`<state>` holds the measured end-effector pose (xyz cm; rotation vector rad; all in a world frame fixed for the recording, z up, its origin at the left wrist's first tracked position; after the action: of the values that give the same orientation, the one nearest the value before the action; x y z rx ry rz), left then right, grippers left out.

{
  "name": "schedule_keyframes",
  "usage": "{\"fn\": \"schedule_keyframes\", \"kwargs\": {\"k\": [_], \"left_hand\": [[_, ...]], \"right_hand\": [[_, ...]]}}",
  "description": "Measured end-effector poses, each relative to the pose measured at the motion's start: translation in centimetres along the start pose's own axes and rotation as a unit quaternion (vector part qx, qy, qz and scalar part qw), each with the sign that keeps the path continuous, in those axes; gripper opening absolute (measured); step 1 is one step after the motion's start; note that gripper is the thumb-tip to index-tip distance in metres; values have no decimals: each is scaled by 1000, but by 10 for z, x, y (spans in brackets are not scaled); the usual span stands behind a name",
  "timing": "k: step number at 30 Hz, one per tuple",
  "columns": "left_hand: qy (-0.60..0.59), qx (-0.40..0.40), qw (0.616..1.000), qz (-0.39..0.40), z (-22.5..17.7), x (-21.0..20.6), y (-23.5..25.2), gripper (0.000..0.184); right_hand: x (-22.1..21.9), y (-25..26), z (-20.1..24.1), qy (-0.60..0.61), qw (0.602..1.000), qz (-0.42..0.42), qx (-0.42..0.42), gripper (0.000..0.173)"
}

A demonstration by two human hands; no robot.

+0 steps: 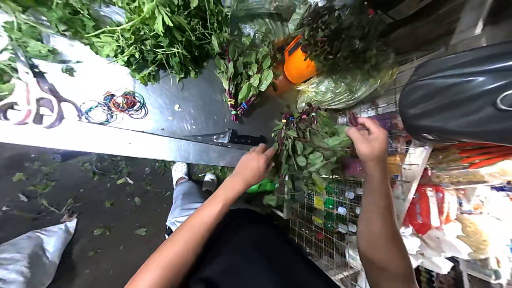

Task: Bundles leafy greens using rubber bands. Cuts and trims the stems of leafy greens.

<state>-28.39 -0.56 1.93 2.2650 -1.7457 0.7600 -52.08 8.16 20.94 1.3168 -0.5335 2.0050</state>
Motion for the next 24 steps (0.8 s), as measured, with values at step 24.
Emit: {"fn": "schedule_keyframes", "kwargs": {"k": [24], "left_hand": [[-155, 143, 977, 12, -21, -23, 57, 44]], "right_hand": [[102, -105, -48, 139, 975, -172, 5, 37]]}}
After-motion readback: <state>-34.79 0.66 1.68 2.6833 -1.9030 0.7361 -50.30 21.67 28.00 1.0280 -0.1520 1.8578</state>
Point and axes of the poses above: each hand's wrist, its own y-axis towards the middle knuckle, its own x-axis out of the back of the hand, z = x × y, the point moved 8 cm from there along y, towards the middle knuckle, and after that the axes turned 5 degrees about z, right-handed, at the moved point
